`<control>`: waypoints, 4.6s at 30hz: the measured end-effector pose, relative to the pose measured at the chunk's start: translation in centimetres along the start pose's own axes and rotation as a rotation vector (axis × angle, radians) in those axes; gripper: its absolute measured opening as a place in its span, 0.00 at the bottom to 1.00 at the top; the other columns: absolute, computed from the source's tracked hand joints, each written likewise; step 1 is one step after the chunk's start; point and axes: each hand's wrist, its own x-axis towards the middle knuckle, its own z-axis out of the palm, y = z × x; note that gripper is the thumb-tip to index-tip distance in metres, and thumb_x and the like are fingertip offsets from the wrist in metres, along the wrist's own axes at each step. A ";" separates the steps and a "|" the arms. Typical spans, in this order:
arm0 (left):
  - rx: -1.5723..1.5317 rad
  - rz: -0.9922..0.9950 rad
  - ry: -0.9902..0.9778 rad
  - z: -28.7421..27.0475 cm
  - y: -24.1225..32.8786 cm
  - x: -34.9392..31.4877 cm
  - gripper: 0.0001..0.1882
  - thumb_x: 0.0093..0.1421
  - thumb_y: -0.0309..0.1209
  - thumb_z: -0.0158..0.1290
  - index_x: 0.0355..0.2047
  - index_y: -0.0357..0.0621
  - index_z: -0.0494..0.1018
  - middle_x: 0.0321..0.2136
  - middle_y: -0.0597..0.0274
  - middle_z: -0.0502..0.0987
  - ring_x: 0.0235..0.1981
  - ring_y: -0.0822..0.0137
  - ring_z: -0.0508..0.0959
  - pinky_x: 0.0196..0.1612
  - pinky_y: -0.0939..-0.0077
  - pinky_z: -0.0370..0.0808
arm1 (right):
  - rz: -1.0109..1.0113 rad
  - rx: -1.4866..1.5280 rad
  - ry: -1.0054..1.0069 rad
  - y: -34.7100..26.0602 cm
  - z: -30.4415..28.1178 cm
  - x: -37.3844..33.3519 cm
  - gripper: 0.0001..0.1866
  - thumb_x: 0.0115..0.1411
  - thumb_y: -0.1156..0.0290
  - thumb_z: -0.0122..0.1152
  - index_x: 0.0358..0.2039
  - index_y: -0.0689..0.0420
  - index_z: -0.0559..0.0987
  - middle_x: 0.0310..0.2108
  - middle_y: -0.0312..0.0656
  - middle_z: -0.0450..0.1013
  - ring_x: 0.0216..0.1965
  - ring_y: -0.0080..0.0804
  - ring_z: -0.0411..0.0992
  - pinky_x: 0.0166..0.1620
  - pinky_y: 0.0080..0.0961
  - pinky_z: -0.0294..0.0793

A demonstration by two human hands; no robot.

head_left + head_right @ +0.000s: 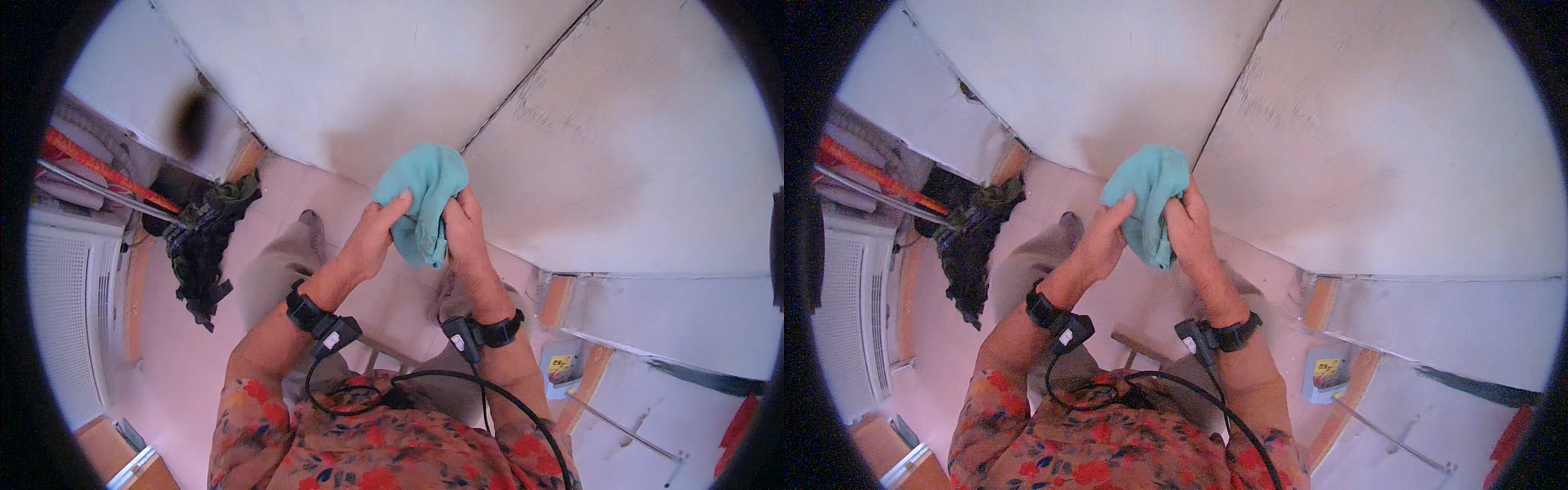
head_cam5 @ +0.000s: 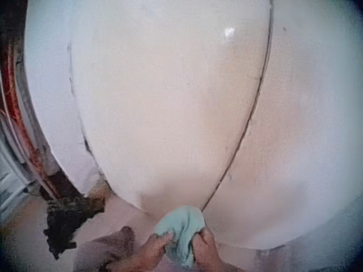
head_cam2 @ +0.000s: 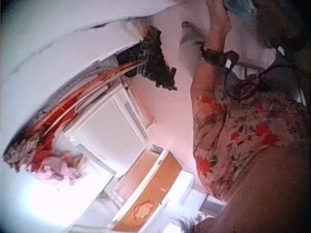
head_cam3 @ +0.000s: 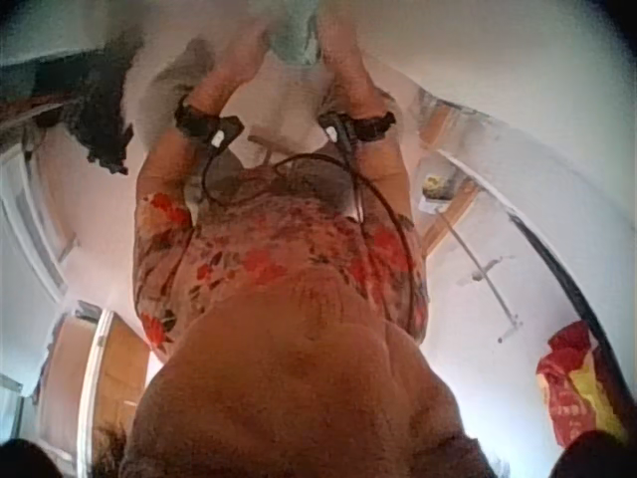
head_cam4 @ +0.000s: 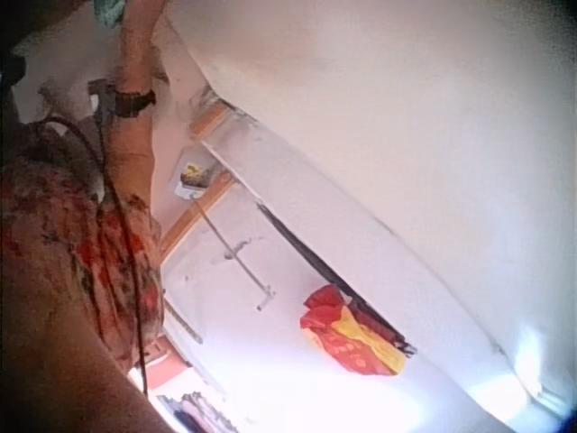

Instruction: The person wipes a white door and the adjacent wall with a cloth, using one hand to clean various sections of the surface.

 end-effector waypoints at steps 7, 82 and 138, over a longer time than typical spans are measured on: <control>-0.085 0.085 0.074 -0.4 0.7 0.6 0.23 0.60 0.43 0.48 0.48 0.39 0.66 0.42 0.61 0.72 0.39 0.69 0.74 0.42 0.71 0.73 | -0.128 -0.356 0.226 0.7 -2.7 0.0 0.17 0.60 0.73 0.45 0.49 0.63 0.68 0.43 0.45 0.70 0.45 0.35 0.68 0.50 0.28 0.65; -0.530 0.012 0.131 -2.7 -1.2 1.7 0.22 0.62 0.45 0.36 0.47 0.44 0.68 0.47 0.60 0.71 0.47 0.62 0.71 0.52 0.63 0.66 | -0.805 -1.070 -0.278 1.3 2.9 -2.4 0.11 0.45 0.76 0.56 0.33 0.55 0.74 0.26 0.40 0.68 0.30 0.39 0.68 0.31 0.33 0.67; 0.220 0.952 0.759 -10.0 42.7 9.7 0.37 0.55 0.46 0.44 0.62 0.50 0.45 0.58 0.49 0.56 0.57 0.56 0.59 0.56 0.60 0.58 | -0.014 -1.584 -0.957 3.3 0.4 -1.8 0.15 0.56 0.61 0.48 0.40 0.57 0.72 0.32 0.50 0.72 0.36 0.49 0.71 0.39 0.43 0.70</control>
